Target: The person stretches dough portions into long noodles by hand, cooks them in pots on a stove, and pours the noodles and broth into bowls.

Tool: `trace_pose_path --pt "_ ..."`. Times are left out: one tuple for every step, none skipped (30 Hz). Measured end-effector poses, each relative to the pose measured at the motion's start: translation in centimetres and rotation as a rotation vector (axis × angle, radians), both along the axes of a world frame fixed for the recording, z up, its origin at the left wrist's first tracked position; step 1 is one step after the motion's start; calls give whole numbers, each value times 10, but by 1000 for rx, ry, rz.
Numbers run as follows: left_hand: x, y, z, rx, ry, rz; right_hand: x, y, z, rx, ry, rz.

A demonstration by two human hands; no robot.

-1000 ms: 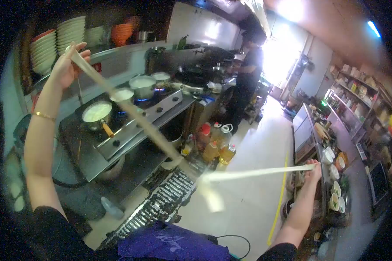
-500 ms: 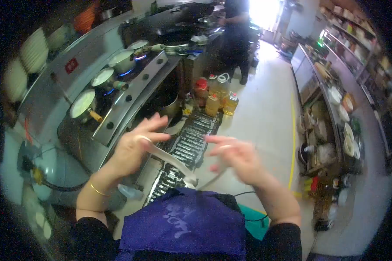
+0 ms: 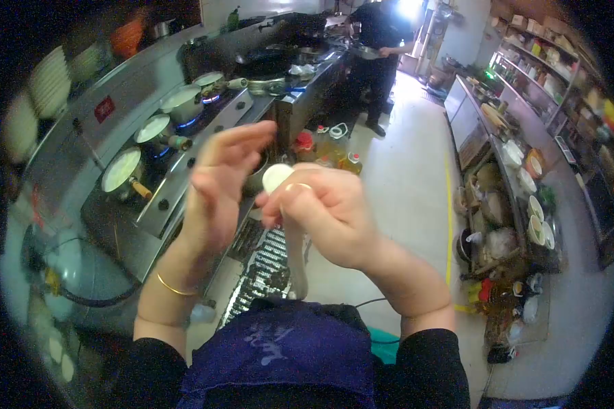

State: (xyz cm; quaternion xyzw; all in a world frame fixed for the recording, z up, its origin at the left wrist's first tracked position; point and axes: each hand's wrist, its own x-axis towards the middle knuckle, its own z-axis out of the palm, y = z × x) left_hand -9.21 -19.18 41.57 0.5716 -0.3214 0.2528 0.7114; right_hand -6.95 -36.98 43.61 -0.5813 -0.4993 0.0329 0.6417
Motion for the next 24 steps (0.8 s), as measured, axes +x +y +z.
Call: trace_pose_path --pt "-3 5 -4 -34 -14 172 3 1 3 61 -87 -53" --pt "0 3 -13 -19 -77 205 3 1 6 123 -171 -105" --pt "-2 -2 -19 73 -106 234 1 0 11 142 -244 -155" --pt "-4 -7 -24 162 -138 263 -1 -1 17 163 -316 -209" --pt "-8 -20 -25 327 -133 288 -2 -1 22 174 -326 -227" --pt "-13 -30 -26 486 -123 375 -1 1 27 184 -334 -244" --pt "-14 -36 -35 489 -72 274 1 2 33 202 -349 -253" --pt "-12 -41 -46 426 -12 246 7 3 41 242 -379 -261" --pt "-10 -43 -58 365 46 217 14 5 51 287 -409 -271" --pt "-10 -43 -66 329 104 187 20 7 61 334 -431 -280" --pt "-10 -42 -74 293 163 155 23 11 72 404 -313 -282" --pt "-12 -41 -82 256 223 122 30 13 91 396 -312 -400" --pt "-13 -40 -90 282 245 116 39 16 114 387 -310 -516" --pt "-15 -37 -97 309 268 111 45 19 141 398 -300 -586" --pt "-19 -36 -103 337 290 108 67 19 161 438 -291 -575" --pt "-27 -36 -104 328 417 72 88 19 181 478 -283 -563" --pt "-33 -35 -109 328 427 60 123 10 196 545 -276 -473" --pt "-38 -33 -115 329 439 47 153 5 206 587 -237 -555" --pt "-43 -29 -121 329 451 33 185 -3 207 628 -197 -637" --pt "-47 -24 -126 249 449 -39 236 -24 190 450 -125 -866" --pt "-50 -15 -120 124 507 -181 286 -41 153 262 -51 -1083" --pt "-55 -8 -108 -11 560 -318 304 -45 96 255 110 -915" --pt "-62 -2 -96 -159 606 -449 341 -50 11 117 283 -740" --pt "-66 4 -81 -97 509 -434 374 -55 -73 -49 444 -583"
